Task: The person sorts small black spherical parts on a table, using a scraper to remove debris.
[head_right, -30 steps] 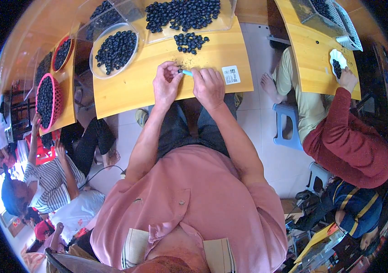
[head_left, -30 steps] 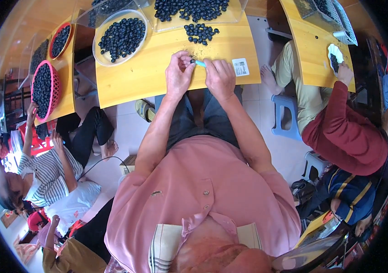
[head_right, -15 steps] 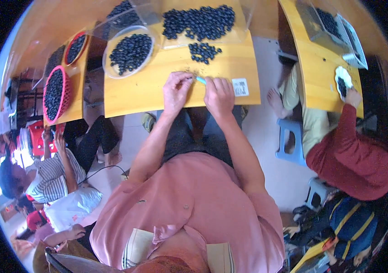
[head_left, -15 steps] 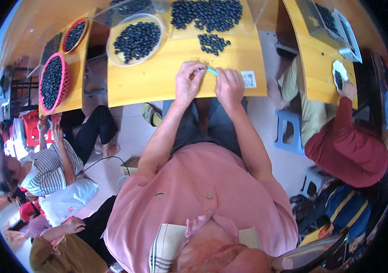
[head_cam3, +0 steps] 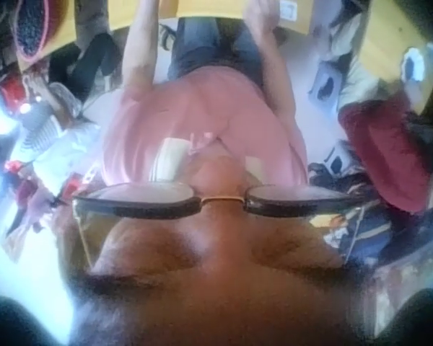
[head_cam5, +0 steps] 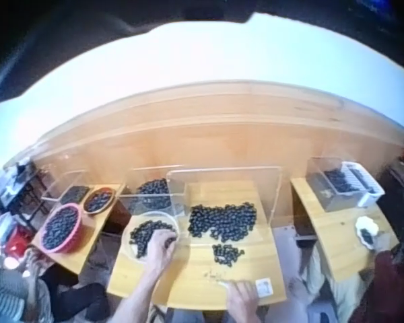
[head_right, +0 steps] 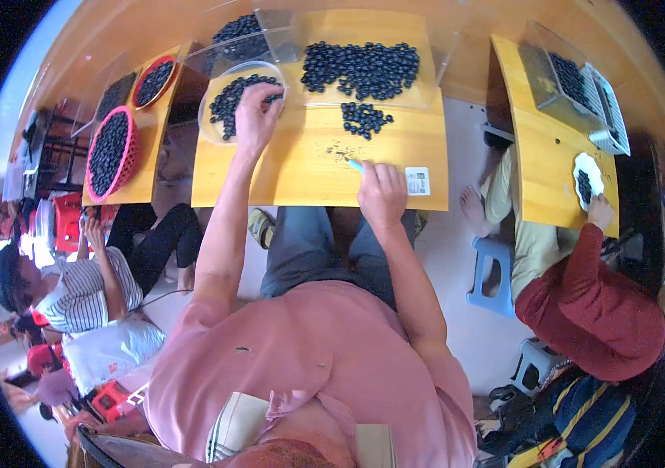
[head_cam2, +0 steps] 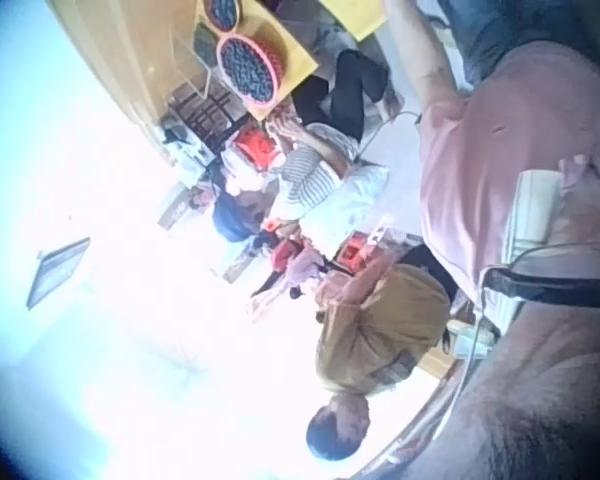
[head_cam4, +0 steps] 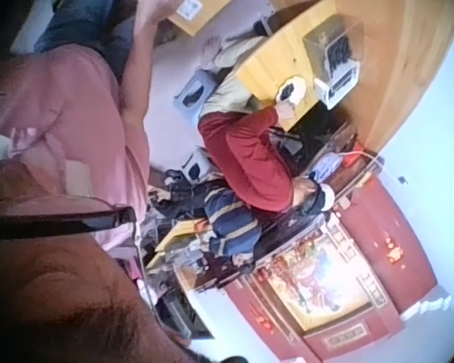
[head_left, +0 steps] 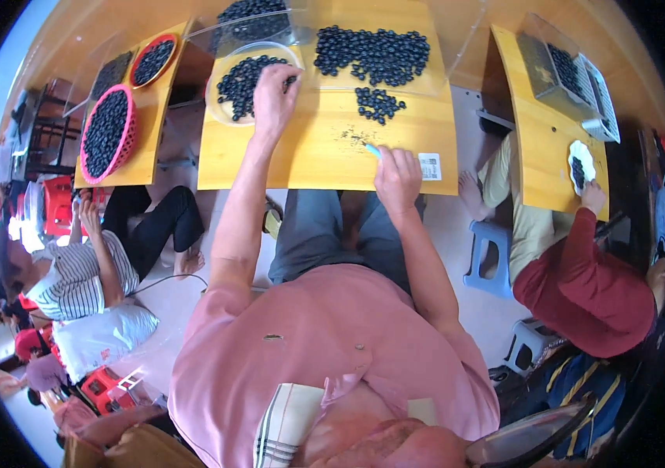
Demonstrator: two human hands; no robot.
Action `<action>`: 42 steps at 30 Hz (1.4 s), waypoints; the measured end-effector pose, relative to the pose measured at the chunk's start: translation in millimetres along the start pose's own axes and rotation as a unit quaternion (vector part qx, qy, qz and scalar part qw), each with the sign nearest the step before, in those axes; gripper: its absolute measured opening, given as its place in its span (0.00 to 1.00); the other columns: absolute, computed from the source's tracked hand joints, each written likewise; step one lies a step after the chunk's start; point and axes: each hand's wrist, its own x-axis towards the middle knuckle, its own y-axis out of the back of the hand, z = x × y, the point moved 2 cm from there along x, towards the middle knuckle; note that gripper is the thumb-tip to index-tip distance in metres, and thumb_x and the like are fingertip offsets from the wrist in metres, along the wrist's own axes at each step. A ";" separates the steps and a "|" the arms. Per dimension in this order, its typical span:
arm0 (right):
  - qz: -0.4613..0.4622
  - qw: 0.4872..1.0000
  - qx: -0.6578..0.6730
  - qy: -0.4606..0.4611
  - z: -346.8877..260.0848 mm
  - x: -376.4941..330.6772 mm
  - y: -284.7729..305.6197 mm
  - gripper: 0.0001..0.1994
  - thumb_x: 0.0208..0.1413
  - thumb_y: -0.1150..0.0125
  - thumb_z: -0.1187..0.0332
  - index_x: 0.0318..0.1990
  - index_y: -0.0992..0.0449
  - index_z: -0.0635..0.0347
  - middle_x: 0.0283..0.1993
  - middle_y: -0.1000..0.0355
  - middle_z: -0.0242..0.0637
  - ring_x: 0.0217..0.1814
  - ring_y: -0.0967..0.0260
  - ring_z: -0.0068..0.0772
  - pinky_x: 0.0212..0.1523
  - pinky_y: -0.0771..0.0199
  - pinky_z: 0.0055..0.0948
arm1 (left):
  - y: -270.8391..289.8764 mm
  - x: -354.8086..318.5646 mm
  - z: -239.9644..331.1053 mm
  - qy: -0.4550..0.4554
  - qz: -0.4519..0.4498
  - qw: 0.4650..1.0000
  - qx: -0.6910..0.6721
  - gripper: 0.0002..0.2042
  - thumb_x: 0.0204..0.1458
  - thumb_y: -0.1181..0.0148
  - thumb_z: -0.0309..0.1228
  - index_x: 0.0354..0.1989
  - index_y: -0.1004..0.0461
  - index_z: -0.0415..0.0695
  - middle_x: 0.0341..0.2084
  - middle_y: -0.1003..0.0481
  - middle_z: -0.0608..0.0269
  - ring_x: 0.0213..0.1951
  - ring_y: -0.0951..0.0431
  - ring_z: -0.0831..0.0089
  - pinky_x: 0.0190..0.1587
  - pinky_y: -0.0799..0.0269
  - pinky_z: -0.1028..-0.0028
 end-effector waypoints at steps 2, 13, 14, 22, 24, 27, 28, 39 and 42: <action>-0.007 1.000 -0.007 -0.008 -1.7 2.2 1.7 0.11 0.54 0.33 0.71 0.45 0.17 0.56 0.35 0.29 0.34 0.40 0.28 0.40 0.41 0.29 0.41 | -22.7 -11.2 20.2 0.039 -0.100 0.992 -0.061 0.11 0.53 0.31 0.21 0.45 0.15 0.42 0.43 0.18 0.52 0.46 0.17 0.53 0.50 0.20 0.61; 0.003 1.000 -0.008 0.005 -5.0 5.7 7.3 0.08 0.56 0.36 0.72 0.43 0.17 0.56 0.32 0.31 0.33 0.38 0.30 0.38 0.39 0.32 0.40 | -93.8 -40.6 41.7 -0.003 -0.174 0.984 -0.038 0.12 0.55 0.29 0.29 0.46 0.16 0.40 0.36 0.20 0.50 0.38 0.17 0.55 0.46 0.20 0.59; 0.001 1.000 -0.005 0.004 -3.7 5.0 6.2 0.08 0.56 0.36 0.72 0.43 0.17 0.56 0.33 0.31 0.33 0.38 0.30 0.38 0.38 0.32 0.40 | -94.4 -39.7 41.8 0.005 -0.169 0.985 -0.038 0.12 0.55 0.28 0.29 0.46 0.16 0.40 0.36 0.21 0.50 0.38 0.17 0.55 0.46 0.21 0.59; 0.001 1.000 0.000 0.005 -3.4 5.9 8.2 0.07 0.56 0.35 0.71 0.42 0.17 0.57 0.32 0.31 0.33 0.37 0.30 0.38 0.38 0.32 0.40 | -89.8 -40.1 52.9 0.000 -0.179 0.984 -0.017 0.12 0.53 0.27 0.28 0.45 0.16 0.40 0.34 0.21 0.52 0.36 0.18 0.56 0.44 0.21 0.60; 0.005 1.000 0.002 0.006 -4.8 6.5 9.1 0.07 0.56 0.34 0.71 0.42 0.17 0.57 0.32 0.31 0.33 0.37 0.30 0.38 0.38 0.32 0.40 | -92.1 -42.2 49.0 -0.010 -0.177 0.984 -0.006 0.12 0.53 0.27 0.28 0.45 0.16 0.40 0.34 0.21 0.52 0.35 0.18 0.56 0.44 0.21 0.60; -0.001 1.000 0.000 0.007 -4.6 6.2 6.5 0.08 0.56 0.34 0.71 0.42 0.17 0.57 0.32 0.31 0.33 0.37 0.30 0.38 0.38 0.32 0.40 | -92.5 -42.2 43.7 -0.004 -0.175 0.984 -0.016 0.13 0.52 0.27 0.27 0.46 0.16 0.40 0.35 0.20 0.51 0.36 0.17 0.56 0.44 0.20 0.61; -0.002 1.000 0.000 0.006 -4.6 4.6 7.3 0.08 0.56 0.34 0.71 0.42 0.17 0.57 0.32 0.31 0.33 0.37 0.30 0.38 0.38 0.32 0.40 | -91.5 -45.1 44.3 0.010 -0.176 0.984 -0.034 0.12 0.52 0.27 0.27 0.45 0.16 0.40 0.35 0.19 0.52 0.36 0.17 0.58 0.44 0.20 0.63; 0.007 1.000 0.008 -0.001 -1.6 2.3 4.7 0.09 0.55 0.33 0.72 0.44 0.17 0.57 0.33 0.31 0.33 0.38 0.29 0.39 0.38 0.33 0.40 | -74.7 -93.4 45.6 0.304 -0.084 0.900 -0.301 0.10 0.55 0.26 0.21 0.45 0.16 0.37 0.36 0.18 0.65 0.35 0.20 0.81 0.43 0.21 0.78; 0.011 1.000 0.010 0.003 -1.8 2.0 4.1 0.09 0.55 0.33 0.71 0.44 0.17 0.56 0.33 0.31 0.33 0.38 0.29 0.39 0.38 0.33 0.41 | -74.3 -111.5 56.7 0.308 -0.083 0.893 -0.317 0.10 0.55 0.26 0.21 0.46 0.16 0.37 0.36 0.18 0.65 0.35 0.20 0.81 0.42 0.21 0.78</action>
